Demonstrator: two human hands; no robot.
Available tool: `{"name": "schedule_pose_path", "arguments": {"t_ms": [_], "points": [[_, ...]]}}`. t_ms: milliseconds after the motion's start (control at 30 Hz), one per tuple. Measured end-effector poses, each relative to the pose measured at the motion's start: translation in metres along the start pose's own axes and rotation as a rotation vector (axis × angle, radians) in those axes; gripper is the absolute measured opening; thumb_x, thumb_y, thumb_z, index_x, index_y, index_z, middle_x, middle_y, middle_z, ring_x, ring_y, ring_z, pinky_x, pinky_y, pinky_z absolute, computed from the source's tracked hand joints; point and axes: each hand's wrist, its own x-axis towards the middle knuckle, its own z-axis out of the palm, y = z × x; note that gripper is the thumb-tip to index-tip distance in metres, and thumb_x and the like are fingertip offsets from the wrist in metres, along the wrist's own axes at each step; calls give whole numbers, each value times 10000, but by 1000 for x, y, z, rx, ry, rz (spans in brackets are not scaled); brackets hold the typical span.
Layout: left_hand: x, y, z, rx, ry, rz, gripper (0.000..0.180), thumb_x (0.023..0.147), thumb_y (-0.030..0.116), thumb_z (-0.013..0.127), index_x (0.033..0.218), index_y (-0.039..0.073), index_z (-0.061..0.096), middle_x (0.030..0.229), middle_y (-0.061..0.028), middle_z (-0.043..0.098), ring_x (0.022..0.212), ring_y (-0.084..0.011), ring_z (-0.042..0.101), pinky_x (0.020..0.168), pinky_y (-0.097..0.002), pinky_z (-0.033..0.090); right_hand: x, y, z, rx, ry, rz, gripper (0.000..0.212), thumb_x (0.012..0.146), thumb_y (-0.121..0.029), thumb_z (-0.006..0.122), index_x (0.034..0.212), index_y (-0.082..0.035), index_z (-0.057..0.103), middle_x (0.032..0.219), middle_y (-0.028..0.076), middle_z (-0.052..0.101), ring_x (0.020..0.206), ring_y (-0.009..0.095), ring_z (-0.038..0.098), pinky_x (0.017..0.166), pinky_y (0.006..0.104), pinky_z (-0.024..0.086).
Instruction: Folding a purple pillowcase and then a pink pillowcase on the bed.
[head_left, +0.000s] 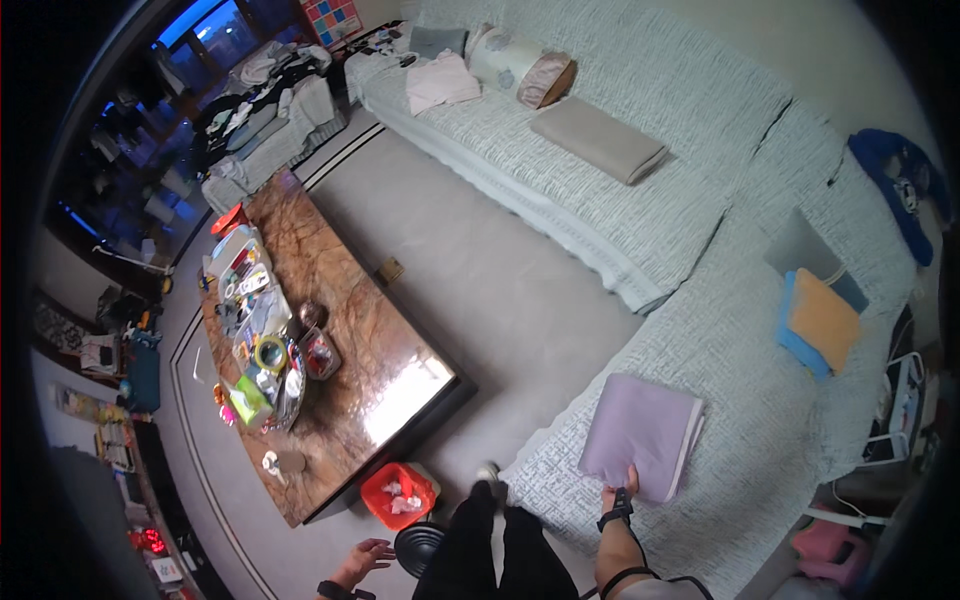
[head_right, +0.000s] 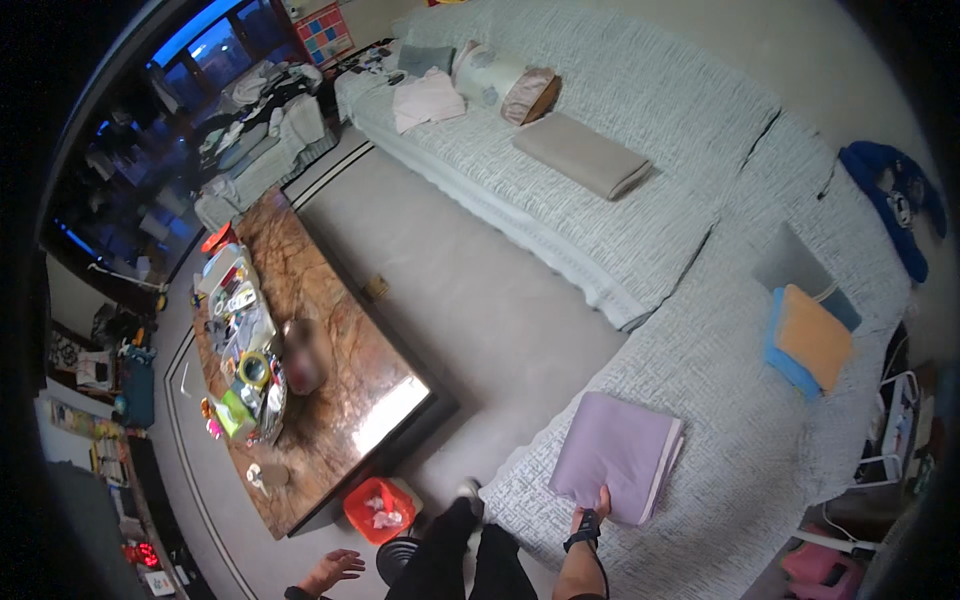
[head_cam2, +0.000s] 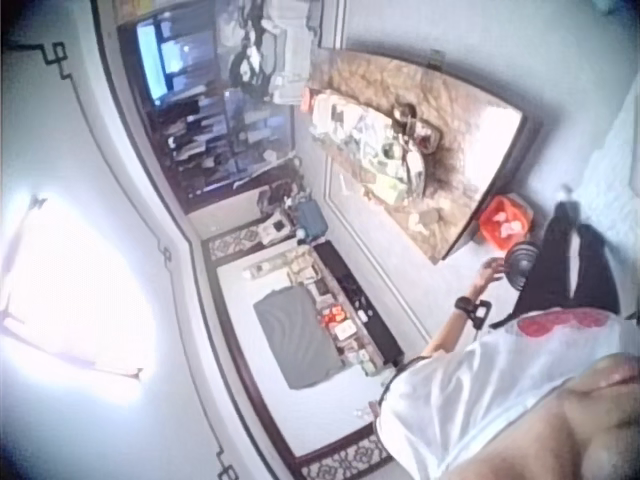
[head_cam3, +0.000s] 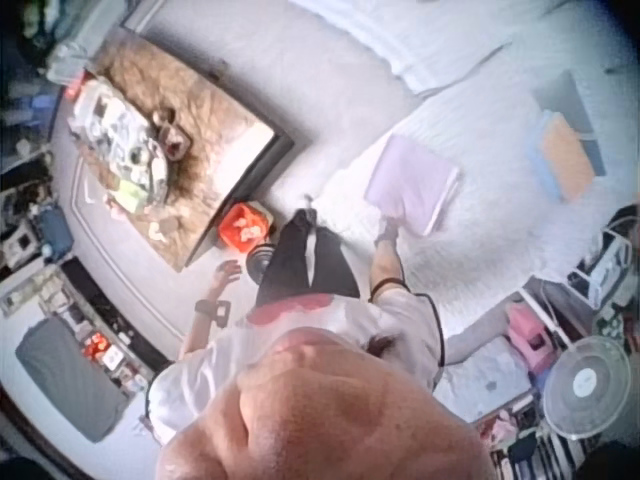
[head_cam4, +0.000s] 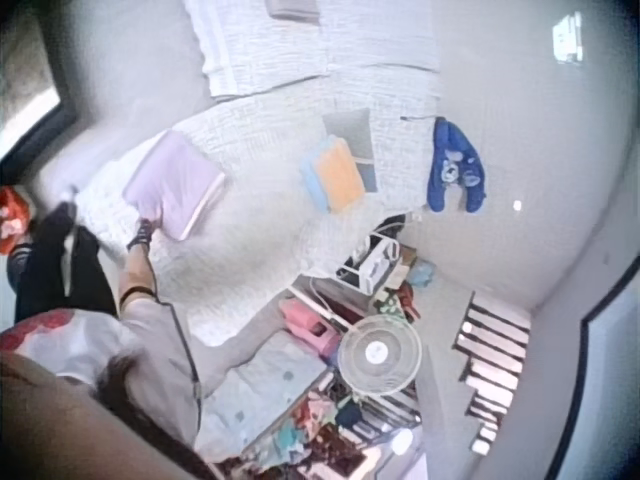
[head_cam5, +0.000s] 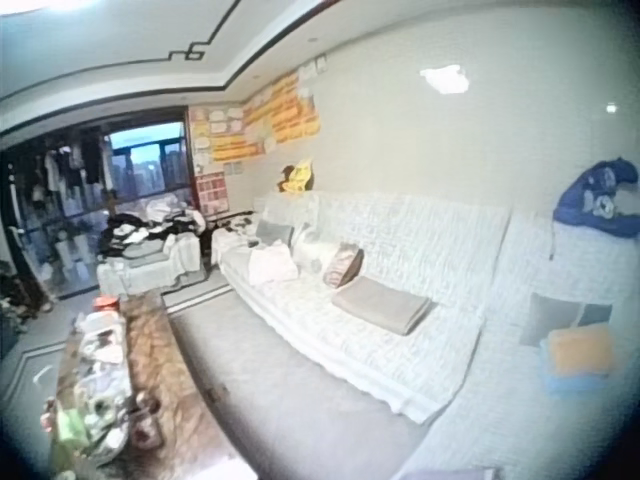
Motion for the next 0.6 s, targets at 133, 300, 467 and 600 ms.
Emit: {"name": "schedule_pose_path", "arguments": {"t_ms": [133, 300, 467, 600], "points": [[24, 18, -48, 61, 64, -46, 342, 817, 211, 482, 1064, -20, 435, 959, -165, 543, 854, -267, 557, 723, -376, 463, -26, -34, 38, -930, -309, -1075, 458, 665, 63, 482, 1106, -53, 434, 1068, 70, 455, 781, 186, 510, 610, 268, 423], [99, 59, -128, -154, 9, 276, 166, 781, 141, 443, 792, 4, 537, 662, -66, 555, 537, -158, 535, 455, -241, 438, -54, -107, 125, -447, -171, -192, 373, 614, -39, 566, 979, -56, 494, 930, 79, 512, 791, 219, 511, 626, 301, 433], [133, 218, -66, 71, 135, 195, 230, 805, 184, 458, 918, -14, 486, 787, -107, 566, 688, -173, 554, 556, -281, 459, -26, -172, 140, -340, -3, 31, 253, 597, -161, 625, 816, -50, 564, 780, 78, 561, 728, 219, 540, 606, 330, 439], [195, 320, -12, 205, -34, 247, 280, 808, 216, 491, 972, -11, 484, 816, -114, 571, 713, -180, 561, 581, -279, 464, -49, -205, 223, -363, -14, 142, 248, 599, -94, 605, 835, -48, 542, 821, 83, 539, 789, 227, 525, 724, 338, 432]]}}
